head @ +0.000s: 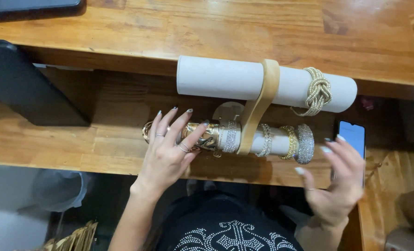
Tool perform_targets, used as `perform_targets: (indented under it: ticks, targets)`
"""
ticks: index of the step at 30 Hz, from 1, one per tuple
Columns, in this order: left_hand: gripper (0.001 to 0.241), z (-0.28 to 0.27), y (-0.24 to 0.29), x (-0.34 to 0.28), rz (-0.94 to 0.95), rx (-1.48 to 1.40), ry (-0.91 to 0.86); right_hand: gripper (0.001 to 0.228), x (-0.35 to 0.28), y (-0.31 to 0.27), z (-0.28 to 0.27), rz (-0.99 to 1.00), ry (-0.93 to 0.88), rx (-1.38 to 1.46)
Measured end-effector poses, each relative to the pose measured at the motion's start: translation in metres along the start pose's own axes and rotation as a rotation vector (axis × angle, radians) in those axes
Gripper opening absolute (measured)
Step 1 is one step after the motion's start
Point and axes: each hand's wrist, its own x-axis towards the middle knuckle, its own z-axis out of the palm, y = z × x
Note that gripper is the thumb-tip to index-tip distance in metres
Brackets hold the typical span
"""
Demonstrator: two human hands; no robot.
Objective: Organizing various bracelets and bangles by sliding them onto a two-tiered jewelry display stand.
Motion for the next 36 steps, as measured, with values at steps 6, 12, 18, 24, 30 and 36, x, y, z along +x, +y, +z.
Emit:
perform_targets:
  ticks: [6, 12, 18, 24, 30, 36]
  targets:
    - [0.074, -0.007, -0.006, 0.003, 0.066, 0.097, 0.055, 0.066, 0.03, -0.025, 0.036, -0.27, -0.412, -0.307]
    - [0.055, -0.028, -0.032, -0.018, 0.008, 0.151, 0.101, 0.052, 0.038, -0.029, 0.039, -0.282, -0.489, -0.446]
    - [0.068, -0.004, -0.072, -0.052, -0.345, -0.012, 0.266, 0.051, 0.036, -0.03, 0.038, -0.262, -0.495, -0.481]
    - [0.076, 0.028, -0.094, -0.059, -0.765, -0.108, 0.439, 0.054, 0.038, -0.032, 0.036, -0.258, -0.508, -0.507]
    - [0.08, 0.037, -0.107, -0.089, -0.971, 0.046, 0.422, 0.051, 0.038, -0.035, 0.034, -0.247, -0.517, -0.504]
    - [0.077, 0.043, -0.089, -0.107, -0.989, -0.003, 0.261, 0.056, 0.034, -0.019, 0.027, -0.229, -0.505, -0.454]
